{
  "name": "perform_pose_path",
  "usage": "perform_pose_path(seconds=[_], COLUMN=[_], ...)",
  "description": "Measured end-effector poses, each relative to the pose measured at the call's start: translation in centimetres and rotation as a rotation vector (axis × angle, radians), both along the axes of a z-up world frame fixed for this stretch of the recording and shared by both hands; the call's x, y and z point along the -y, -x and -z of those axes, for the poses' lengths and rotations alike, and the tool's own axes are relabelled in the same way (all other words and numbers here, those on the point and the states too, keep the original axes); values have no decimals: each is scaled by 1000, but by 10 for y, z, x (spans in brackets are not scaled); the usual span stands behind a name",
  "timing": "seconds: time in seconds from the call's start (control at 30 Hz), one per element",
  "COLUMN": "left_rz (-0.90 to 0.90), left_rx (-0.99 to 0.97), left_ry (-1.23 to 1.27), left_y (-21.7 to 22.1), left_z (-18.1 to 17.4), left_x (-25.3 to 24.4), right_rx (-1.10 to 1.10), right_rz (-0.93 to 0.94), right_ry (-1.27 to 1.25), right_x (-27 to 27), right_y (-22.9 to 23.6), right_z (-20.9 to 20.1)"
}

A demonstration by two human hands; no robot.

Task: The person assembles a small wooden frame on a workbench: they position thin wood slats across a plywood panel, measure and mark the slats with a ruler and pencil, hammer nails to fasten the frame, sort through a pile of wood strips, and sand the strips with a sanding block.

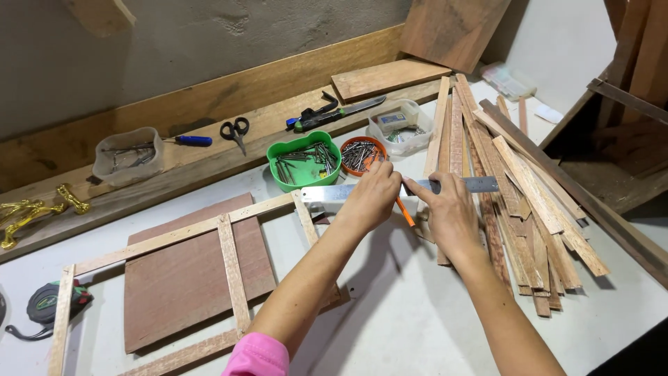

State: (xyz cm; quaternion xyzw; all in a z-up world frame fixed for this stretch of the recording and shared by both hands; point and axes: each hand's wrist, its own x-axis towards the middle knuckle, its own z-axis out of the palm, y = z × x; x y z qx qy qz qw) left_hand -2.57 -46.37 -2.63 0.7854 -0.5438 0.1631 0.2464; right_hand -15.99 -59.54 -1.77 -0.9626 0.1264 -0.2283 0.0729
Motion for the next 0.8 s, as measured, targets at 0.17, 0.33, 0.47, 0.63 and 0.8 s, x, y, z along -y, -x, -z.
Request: perform_pose_path(seconds=[0.17,0.33,0.47,0.63,0.8], left_rz=[-1,5,-22,-49,-79], left_rx=[-38,-79,-92,-113,-132], left_ry=[-58,-102,-126,-146,-45], left_y=[-9,-15,-17,-13,-2], left_z=[20,36,53,50,33], left_x=[17,23,24,17,-4], right_rx=[-38,-112,-214,-313,-127], right_rz=[17,37,71,106,4], right_ry=[-32,-56,-62,-99,-15], right_x=[6,9,1,-3,-10], right_y=[-3,-10,-10,-12,-5], right_z=[8,23,15,18,17])
